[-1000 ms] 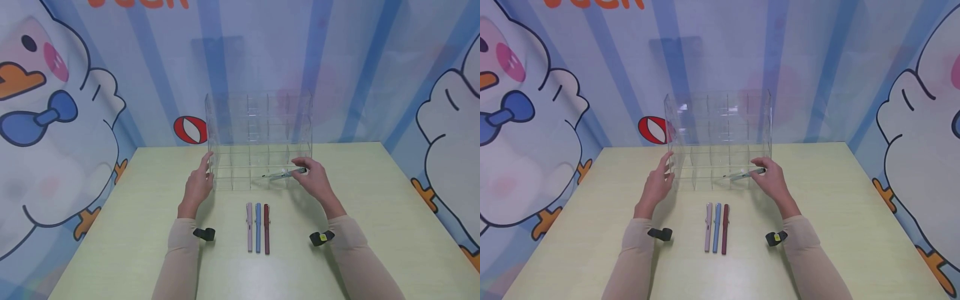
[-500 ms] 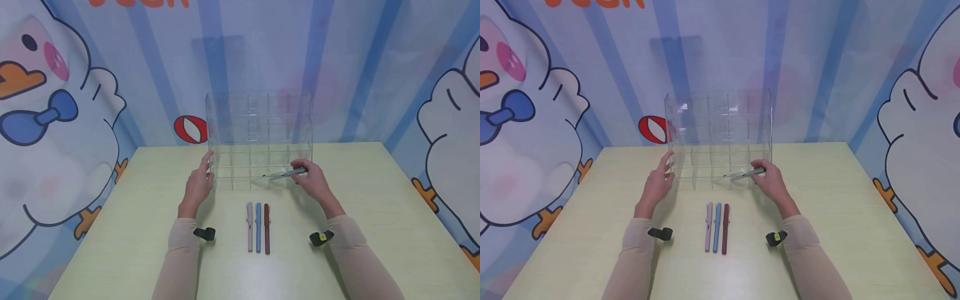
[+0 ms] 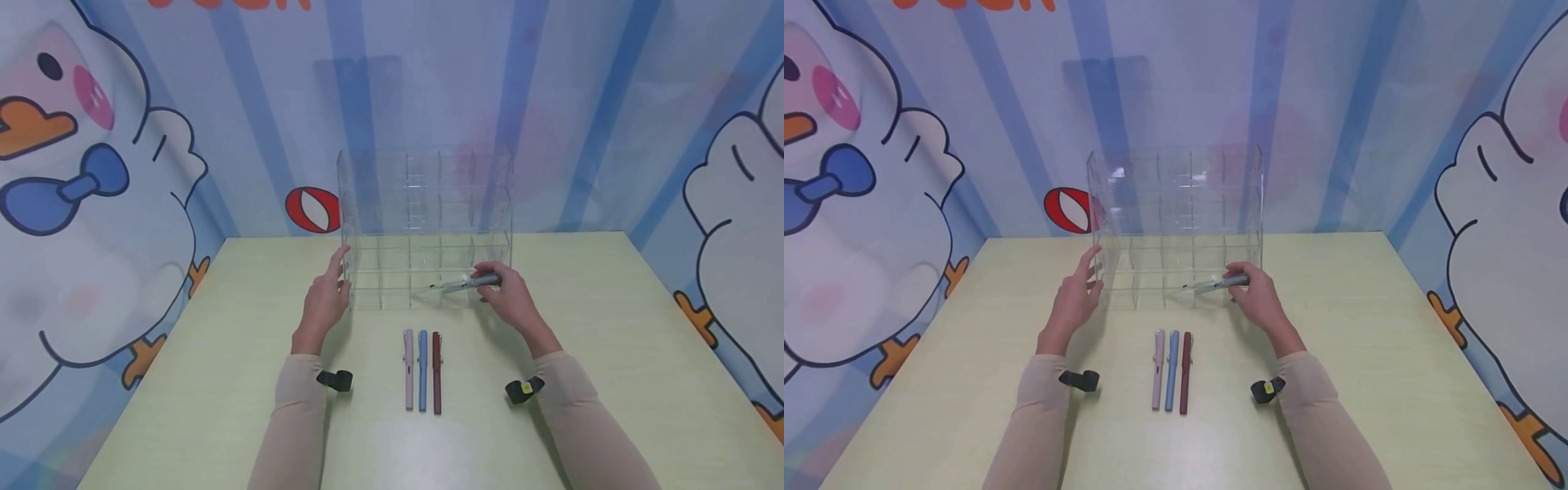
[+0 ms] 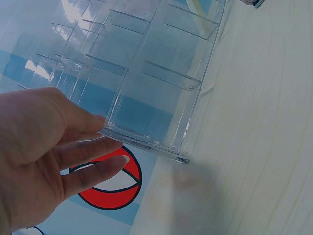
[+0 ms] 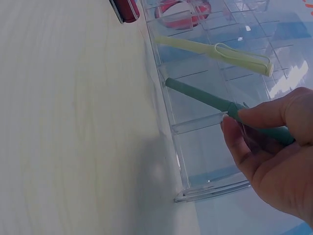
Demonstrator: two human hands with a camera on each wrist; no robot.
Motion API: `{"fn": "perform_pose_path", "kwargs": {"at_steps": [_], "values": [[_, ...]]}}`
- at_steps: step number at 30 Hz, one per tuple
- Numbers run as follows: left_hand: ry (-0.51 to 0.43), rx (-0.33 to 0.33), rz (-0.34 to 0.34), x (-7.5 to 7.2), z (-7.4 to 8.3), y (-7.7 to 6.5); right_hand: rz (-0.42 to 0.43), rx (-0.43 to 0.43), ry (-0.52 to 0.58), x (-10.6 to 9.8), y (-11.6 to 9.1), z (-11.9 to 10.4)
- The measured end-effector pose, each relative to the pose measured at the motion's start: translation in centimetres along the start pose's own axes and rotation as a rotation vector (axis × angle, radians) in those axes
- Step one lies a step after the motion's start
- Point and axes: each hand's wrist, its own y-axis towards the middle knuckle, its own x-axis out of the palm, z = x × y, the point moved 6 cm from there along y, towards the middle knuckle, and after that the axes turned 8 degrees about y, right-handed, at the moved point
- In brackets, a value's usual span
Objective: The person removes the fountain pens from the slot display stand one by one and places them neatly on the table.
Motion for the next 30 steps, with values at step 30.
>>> {"fn": "perform_pose_path", "kwargs": {"at_steps": [30], "values": [[0.028,0.011,0.012,0.2,-0.2,0.1,0.153,-0.052,0.16,-2.4,-0.1,-1.5]]}}
